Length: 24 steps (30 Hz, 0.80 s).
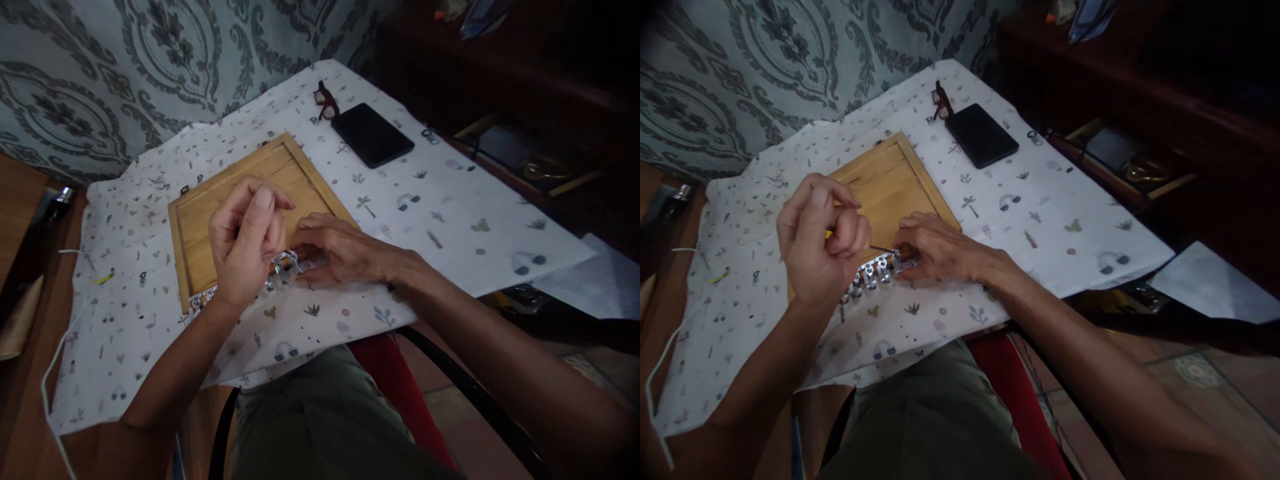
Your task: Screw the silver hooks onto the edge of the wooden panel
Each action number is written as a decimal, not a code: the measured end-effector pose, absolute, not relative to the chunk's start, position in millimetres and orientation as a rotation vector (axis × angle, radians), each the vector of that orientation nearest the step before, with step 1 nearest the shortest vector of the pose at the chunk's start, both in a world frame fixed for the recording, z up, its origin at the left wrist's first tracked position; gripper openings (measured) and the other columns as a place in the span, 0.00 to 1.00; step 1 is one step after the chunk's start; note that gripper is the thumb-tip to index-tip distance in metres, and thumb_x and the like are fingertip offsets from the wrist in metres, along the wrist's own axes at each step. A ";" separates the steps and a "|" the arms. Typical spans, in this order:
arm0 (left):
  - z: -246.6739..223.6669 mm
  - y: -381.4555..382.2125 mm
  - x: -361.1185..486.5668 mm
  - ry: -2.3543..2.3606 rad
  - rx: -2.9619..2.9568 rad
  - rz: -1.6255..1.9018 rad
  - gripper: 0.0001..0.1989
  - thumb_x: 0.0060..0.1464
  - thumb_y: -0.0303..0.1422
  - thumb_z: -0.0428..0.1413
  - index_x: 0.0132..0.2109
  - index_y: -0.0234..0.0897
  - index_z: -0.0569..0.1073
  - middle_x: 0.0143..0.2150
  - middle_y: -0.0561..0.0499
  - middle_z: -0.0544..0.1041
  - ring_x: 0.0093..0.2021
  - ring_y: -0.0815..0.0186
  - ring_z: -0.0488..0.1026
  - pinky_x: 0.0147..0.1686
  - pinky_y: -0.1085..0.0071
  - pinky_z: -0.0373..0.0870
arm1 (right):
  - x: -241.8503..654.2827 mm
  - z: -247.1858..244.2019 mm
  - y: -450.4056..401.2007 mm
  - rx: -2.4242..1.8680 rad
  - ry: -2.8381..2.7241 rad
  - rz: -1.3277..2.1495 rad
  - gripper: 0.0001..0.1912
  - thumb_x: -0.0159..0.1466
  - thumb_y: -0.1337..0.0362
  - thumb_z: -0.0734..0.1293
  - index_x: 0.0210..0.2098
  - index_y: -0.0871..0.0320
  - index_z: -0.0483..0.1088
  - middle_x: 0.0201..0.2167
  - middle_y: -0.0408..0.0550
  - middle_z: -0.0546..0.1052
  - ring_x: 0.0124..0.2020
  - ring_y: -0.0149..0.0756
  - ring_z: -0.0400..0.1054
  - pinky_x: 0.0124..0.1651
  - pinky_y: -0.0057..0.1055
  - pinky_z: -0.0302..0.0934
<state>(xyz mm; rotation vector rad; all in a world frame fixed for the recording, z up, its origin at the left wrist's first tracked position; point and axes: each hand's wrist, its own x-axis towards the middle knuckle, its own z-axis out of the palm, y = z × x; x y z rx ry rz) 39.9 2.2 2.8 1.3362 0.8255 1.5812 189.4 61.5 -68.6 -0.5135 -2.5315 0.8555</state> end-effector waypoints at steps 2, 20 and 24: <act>2.9 2.7 39.4 0.823 1.362 1.555 0.14 0.60 0.42 0.61 0.30 0.38 0.75 0.15 0.62 0.50 0.14 0.76 0.46 0.14 0.75 0.46 | 189.5 -68.0 61.4 -0.515 -2.533 0.855 0.15 0.61 0.54 0.74 0.34 0.59 0.71 0.32 0.45 0.67 0.36 0.38 0.60 0.40 0.33 0.51; 0.8 9.0 42.3 0.866 1.429 1.535 0.12 0.61 0.41 0.61 0.34 0.37 0.76 0.17 0.60 0.56 0.15 0.74 0.50 0.15 0.73 0.48 | 189.0 -66.7 61.3 -0.513 -2.535 0.894 0.14 0.63 0.56 0.72 0.41 0.60 0.75 0.36 0.49 0.70 0.39 0.41 0.63 0.43 0.37 0.55; -0.1 9.0 46.6 0.872 1.461 1.511 0.12 0.64 0.39 0.57 0.34 0.39 0.75 0.15 0.61 0.54 0.14 0.74 0.47 0.15 0.72 0.48 | 189.5 -66.6 59.8 -0.519 -2.489 0.976 0.12 0.61 0.58 0.73 0.42 0.57 0.75 0.40 0.49 0.73 0.42 0.43 0.65 0.46 0.39 0.57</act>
